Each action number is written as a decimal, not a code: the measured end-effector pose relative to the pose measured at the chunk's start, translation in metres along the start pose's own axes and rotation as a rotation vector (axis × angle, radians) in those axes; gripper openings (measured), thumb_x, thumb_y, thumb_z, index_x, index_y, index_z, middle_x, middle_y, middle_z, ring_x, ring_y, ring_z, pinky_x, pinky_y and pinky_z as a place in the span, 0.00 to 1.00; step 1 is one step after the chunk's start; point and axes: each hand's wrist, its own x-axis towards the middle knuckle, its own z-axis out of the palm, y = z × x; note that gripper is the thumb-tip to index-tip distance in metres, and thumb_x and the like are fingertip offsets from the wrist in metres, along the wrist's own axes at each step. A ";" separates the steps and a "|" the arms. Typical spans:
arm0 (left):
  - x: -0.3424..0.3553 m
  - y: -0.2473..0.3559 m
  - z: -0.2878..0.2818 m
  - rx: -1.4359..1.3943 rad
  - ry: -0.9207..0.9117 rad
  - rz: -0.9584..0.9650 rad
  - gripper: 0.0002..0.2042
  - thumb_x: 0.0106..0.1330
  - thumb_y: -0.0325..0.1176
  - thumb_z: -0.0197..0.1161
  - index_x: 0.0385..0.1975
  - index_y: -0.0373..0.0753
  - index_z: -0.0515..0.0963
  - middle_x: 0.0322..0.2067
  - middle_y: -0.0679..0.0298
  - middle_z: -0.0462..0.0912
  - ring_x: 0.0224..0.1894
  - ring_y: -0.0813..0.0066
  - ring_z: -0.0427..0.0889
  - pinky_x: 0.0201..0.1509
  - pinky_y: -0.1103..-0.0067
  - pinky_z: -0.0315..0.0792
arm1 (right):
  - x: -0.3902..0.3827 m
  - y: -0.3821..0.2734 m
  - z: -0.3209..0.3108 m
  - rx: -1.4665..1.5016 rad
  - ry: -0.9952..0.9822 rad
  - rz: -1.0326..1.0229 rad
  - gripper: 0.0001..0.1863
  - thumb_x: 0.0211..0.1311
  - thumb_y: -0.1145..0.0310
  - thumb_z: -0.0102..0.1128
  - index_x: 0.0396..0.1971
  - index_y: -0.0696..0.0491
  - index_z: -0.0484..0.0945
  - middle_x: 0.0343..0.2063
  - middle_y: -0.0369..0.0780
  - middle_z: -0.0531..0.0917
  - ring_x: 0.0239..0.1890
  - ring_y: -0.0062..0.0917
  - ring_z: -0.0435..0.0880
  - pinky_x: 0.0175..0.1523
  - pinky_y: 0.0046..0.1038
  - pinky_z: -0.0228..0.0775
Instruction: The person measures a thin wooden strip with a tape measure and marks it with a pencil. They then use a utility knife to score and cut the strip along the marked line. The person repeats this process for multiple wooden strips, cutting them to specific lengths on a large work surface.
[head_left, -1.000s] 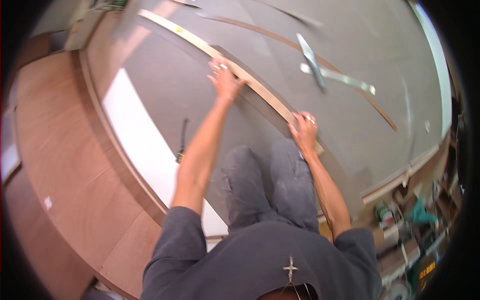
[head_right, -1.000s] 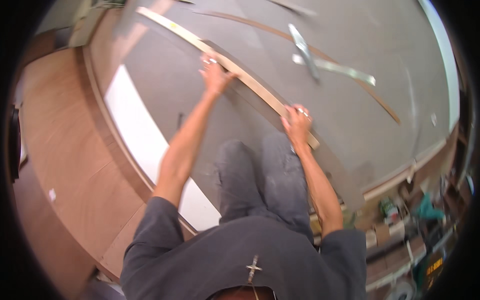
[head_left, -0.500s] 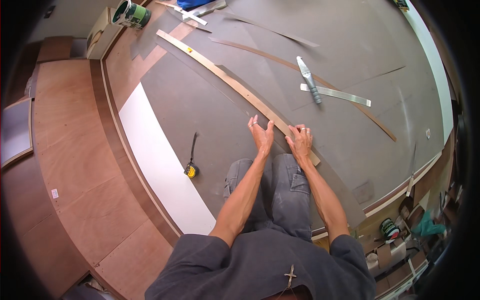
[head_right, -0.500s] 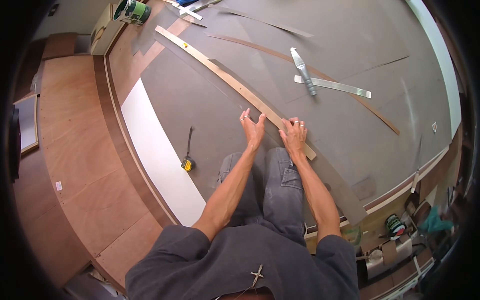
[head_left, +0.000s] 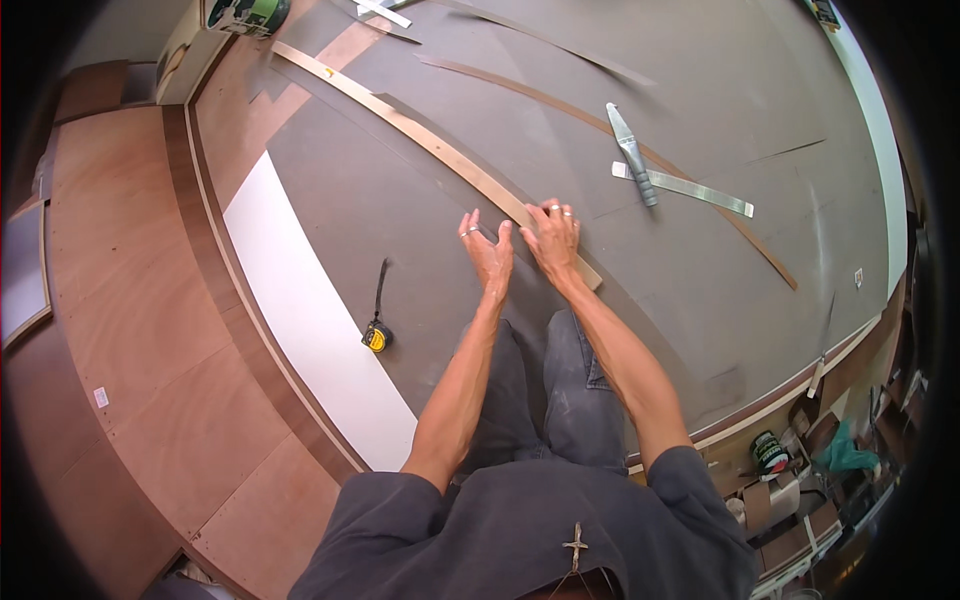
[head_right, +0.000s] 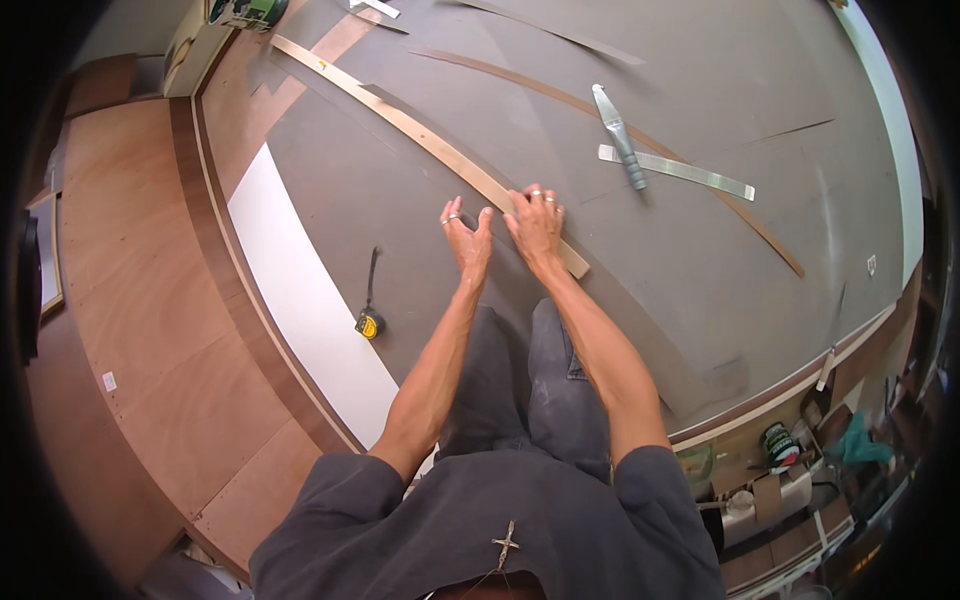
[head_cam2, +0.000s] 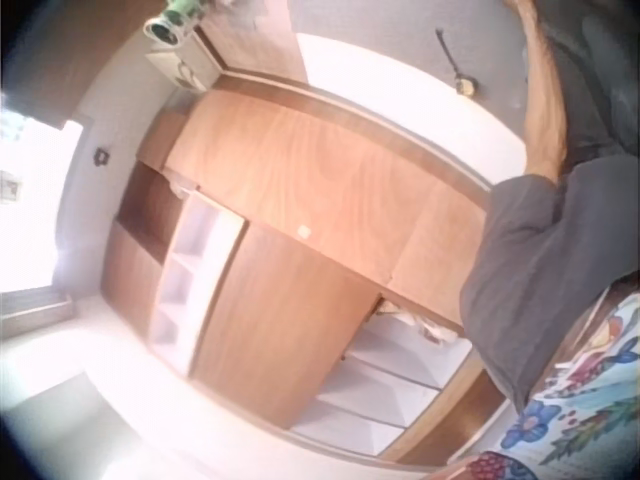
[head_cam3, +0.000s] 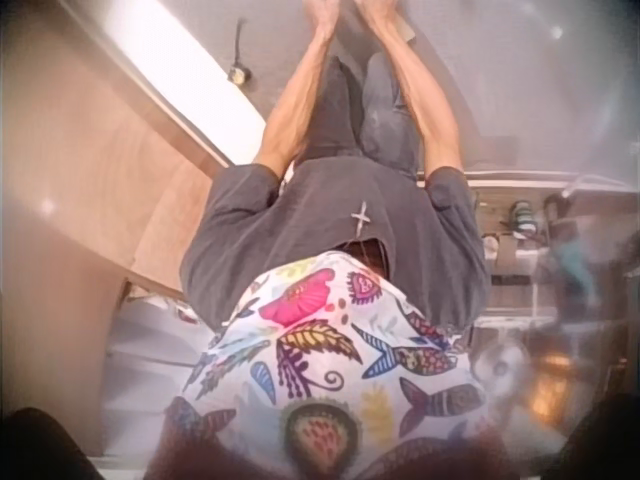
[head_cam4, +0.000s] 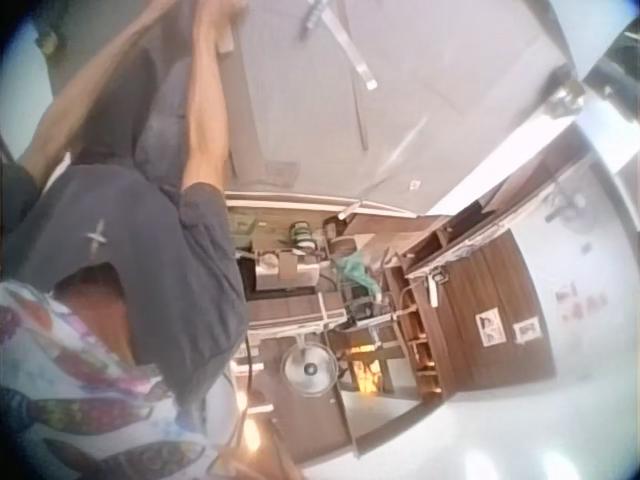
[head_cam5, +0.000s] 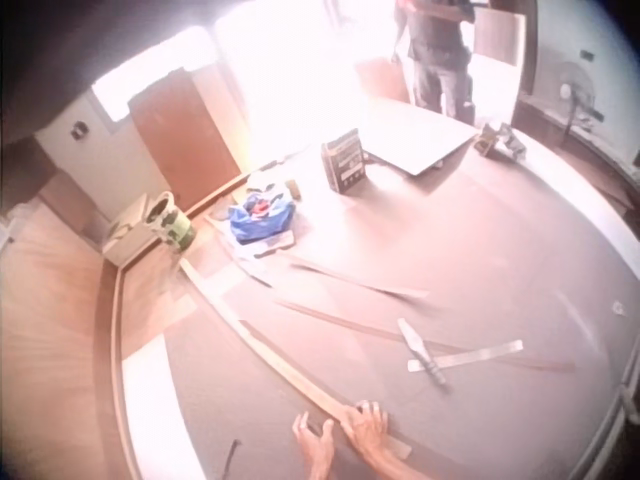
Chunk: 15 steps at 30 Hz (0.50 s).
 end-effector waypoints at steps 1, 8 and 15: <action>0.003 0.001 -0.001 -0.021 0.007 -0.005 0.34 0.67 0.39 0.70 0.69 0.27 0.66 0.70 0.40 0.63 0.74 0.44 0.62 0.77 0.60 0.59 | 0.009 -0.003 0.007 -0.005 0.014 -0.007 0.25 0.55 0.64 0.77 0.54 0.45 0.84 0.50 0.36 0.79 0.55 0.36 0.76 0.56 0.46 0.71; 0.001 -0.014 -0.015 0.074 0.034 0.104 0.30 0.68 0.34 0.69 0.67 0.29 0.69 0.70 0.42 0.65 0.74 0.45 0.63 0.77 0.60 0.60 | 0.053 -0.038 0.038 0.026 0.014 -0.001 0.26 0.53 0.63 0.78 0.55 0.44 0.84 0.49 0.36 0.78 0.56 0.35 0.76 0.56 0.46 0.70; 0.014 -0.023 -0.015 0.026 0.054 0.105 0.29 0.68 0.32 0.68 0.67 0.30 0.69 0.70 0.43 0.65 0.73 0.47 0.65 0.77 0.62 0.60 | 0.075 -0.054 0.059 0.017 0.002 -0.021 0.25 0.55 0.62 0.77 0.55 0.44 0.83 0.49 0.36 0.78 0.57 0.35 0.76 0.58 0.47 0.70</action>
